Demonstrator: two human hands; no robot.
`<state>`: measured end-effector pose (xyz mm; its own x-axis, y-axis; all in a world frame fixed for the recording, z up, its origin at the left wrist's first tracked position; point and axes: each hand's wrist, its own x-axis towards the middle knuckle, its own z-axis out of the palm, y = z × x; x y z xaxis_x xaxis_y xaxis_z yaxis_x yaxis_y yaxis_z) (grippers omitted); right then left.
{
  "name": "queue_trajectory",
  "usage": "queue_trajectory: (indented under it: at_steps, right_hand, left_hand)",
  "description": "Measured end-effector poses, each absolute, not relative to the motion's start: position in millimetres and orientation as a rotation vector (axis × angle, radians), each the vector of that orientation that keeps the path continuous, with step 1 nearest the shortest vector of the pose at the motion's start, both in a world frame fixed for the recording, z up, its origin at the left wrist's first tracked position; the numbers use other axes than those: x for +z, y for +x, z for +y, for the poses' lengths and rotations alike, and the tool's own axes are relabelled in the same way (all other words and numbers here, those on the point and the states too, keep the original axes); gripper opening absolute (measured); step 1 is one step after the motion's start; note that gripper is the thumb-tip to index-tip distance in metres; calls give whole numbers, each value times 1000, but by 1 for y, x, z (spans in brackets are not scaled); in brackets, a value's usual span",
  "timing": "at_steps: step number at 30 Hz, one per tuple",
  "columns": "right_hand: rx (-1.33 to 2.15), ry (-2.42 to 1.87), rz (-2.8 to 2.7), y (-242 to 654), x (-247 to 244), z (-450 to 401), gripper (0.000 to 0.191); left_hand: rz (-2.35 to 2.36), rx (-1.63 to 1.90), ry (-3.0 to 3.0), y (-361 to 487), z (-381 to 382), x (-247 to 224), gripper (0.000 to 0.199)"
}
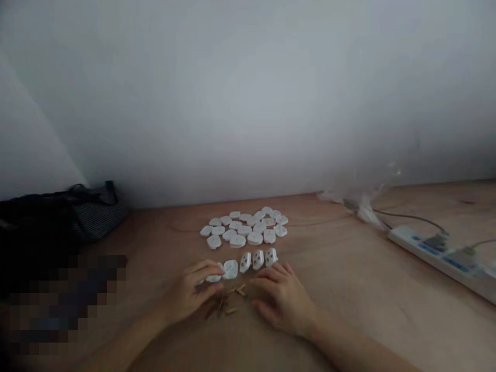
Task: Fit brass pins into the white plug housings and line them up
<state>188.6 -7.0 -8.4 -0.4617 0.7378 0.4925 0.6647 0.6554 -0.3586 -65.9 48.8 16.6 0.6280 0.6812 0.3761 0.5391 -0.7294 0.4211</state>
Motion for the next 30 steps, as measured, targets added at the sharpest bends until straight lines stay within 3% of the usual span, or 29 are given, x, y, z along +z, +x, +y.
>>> queue_trajectory:
  at_steps: [4,9,12,16,22,30]
  right_hand:
    - [-61,-1203,-2163,183,-3,12,24]
    - [-62,-1237,-2277,169,6,39,41]
    - [-26,-1281,-2338,162,6,47,48]
    - [12,-1288,-2357,158,3,50,38]
    - [19,-1127,-2245,163,3,49,44]
    - [393,-1011,-1870,183,-4,19,45]
  left_hand:
    - [867,620,2635,-76,33,13,22]
    - [871,558,2621,-78,28,11,20]
    - [891,582,2583,-80,27,13,26]
    - [848,596,2585,-81,24,11,31]
    - [772,336,2690,-66,17,15,51]
    - [736,342,2651,-58,11,23,43]
